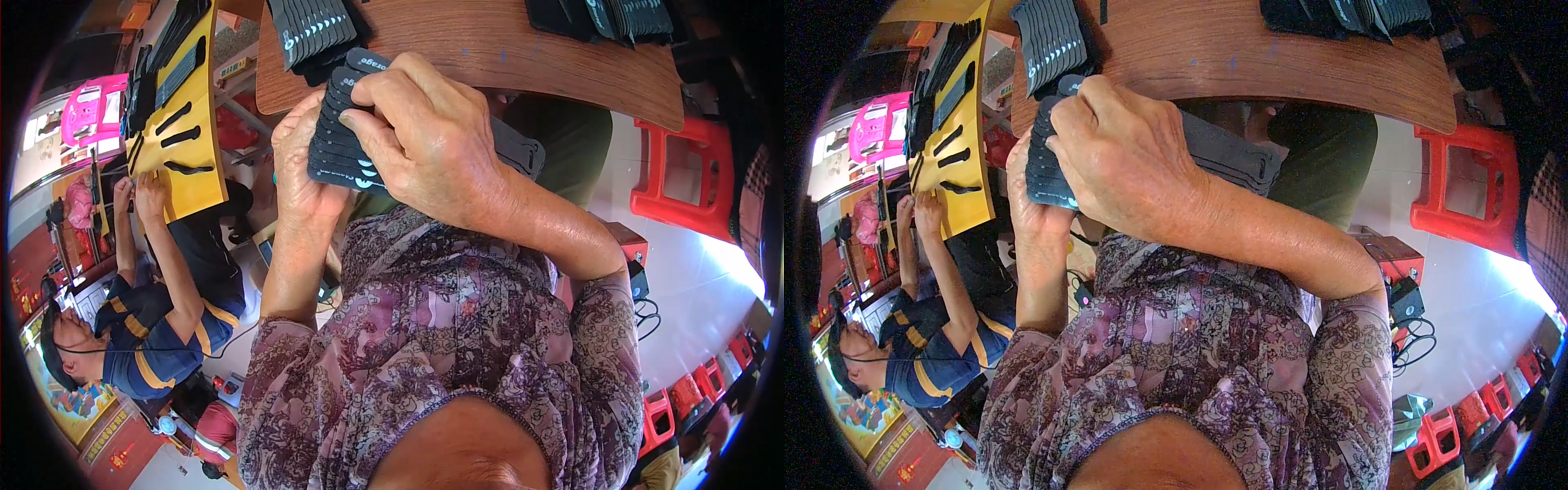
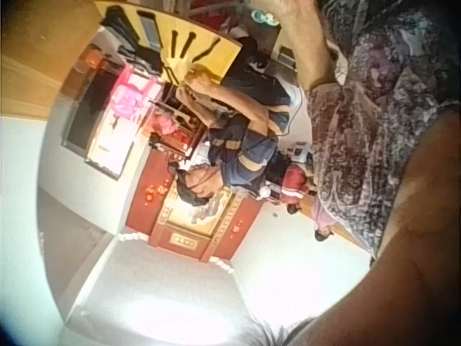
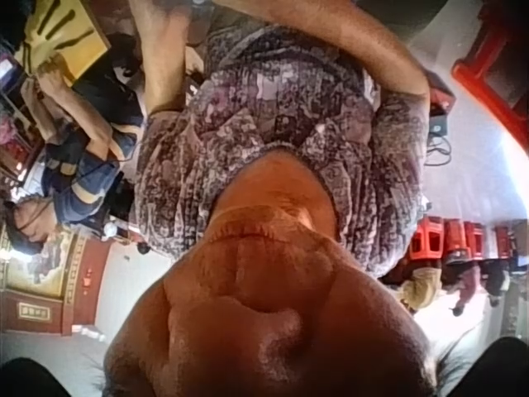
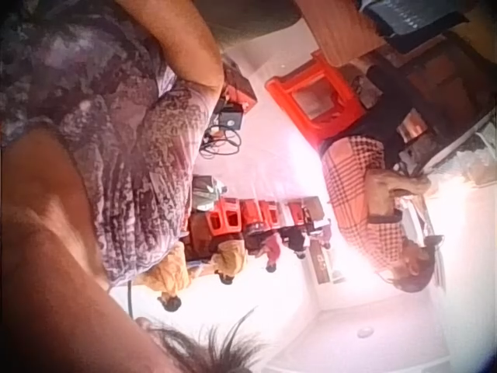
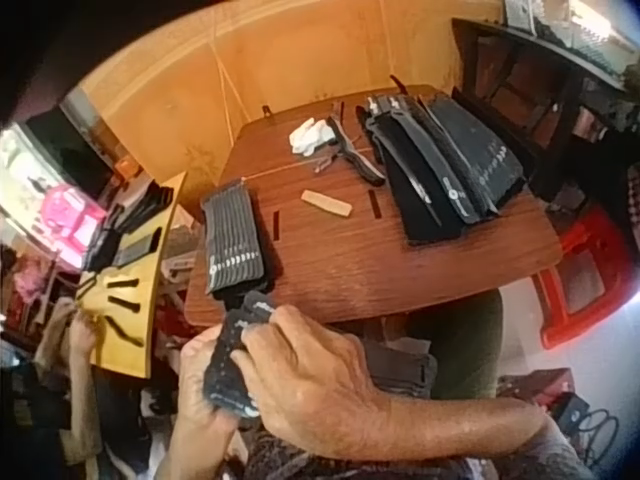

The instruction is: Organizing, wiping, and inspecting black textile components at a workshop desk.

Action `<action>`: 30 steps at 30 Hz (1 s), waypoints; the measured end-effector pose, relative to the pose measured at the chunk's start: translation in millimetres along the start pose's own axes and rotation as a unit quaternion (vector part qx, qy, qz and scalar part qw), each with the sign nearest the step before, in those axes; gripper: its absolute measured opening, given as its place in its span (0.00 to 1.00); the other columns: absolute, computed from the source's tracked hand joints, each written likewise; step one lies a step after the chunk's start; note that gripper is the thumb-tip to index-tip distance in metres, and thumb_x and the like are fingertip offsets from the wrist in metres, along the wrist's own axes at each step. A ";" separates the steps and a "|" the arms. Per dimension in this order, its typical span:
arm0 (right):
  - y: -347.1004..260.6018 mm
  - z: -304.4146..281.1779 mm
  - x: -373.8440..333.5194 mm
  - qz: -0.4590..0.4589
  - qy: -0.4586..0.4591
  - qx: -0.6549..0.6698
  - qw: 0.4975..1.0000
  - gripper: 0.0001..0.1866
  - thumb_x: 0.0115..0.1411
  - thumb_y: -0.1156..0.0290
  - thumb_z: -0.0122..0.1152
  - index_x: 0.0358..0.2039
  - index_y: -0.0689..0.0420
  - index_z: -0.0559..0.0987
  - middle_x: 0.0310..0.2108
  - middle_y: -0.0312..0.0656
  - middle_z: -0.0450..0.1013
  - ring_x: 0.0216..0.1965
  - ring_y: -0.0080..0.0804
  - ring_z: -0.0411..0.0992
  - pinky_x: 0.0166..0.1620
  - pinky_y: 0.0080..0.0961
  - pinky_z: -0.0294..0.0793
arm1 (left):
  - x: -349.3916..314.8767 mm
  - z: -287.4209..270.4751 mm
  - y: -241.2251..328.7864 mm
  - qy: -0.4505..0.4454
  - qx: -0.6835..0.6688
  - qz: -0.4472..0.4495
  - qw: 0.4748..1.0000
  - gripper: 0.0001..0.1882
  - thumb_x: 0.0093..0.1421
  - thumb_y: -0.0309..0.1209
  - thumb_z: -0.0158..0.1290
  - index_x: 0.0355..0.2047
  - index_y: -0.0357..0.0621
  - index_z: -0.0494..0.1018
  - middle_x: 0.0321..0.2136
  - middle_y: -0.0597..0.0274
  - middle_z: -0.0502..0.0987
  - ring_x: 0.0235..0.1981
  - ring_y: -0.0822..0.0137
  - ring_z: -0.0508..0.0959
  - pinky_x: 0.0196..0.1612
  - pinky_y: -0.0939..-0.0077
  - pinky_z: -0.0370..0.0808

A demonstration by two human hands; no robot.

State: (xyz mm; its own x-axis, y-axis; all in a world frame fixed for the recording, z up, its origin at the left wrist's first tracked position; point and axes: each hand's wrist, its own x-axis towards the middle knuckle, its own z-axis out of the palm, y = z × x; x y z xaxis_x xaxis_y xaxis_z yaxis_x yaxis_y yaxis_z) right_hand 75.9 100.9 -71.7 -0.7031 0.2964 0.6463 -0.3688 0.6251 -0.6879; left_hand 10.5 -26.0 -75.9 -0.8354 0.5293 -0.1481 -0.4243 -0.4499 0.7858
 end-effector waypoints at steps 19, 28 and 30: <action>5.9 -0.8 -2.8 -0.064 -0.006 -0.064 0.996 0.10 0.44 0.77 0.63 0.28 0.60 0.72 0.23 0.40 0.64 0.20 0.35 0.68 0.22 0.27 0.67 | 3.7 7.9 -0.7 0.006 0.016 -0.017 1.000 0.11 0.56 0.24 0.45 0.36 0.28 0.70 0.31 0.57 0.75 0.28 0.73 0.76 0.33 0.83 0.74; 7.0 2.0 -2.7 -0.067 -0.009 -0.072 0.995 0.10 0.44 0.78 0.62 0.28 0.60 0.72 0.24 0.40 0.64 0.20 0.34 0.68 0.22 0.27 0.67 | 5.9 3.8 -3.5 -0.015 -0.004 -0.005 1.000 0.11 0.56 0.24 0.46 0.37 0.29 0.70 0.31 0.57 0.75 0.28 0.74 0.76 0.32 0.84 0.74; 7.5 2.2 -2.7 -0.068 -0.005 -0.070 0.995 0.10 0.44 0.78 0.62 0.28 0.60 0.72 0.24 0.40 0.64 0.21 0.34 0.68 0.22 0.27 0.67 | 6.8 5.3 -3.1 -0.011 -0.004 -0.009 1.000 0.11 0.56 0.24 0.46 0.37 0.28 0.70 0.31 0.57 0.75 0.28 0.74 0.76 0.32 0.84 0.74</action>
State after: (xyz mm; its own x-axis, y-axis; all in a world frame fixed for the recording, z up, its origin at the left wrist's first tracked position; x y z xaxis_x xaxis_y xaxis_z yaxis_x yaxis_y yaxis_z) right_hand 73.7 103.2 -79.3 -0.6594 0.1950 0.7260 -0.3737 0.7530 -0.5417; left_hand 8.0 -17.3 -76.1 -0.8196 0.5531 -0.1496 -0.4428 -0.4456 0.7780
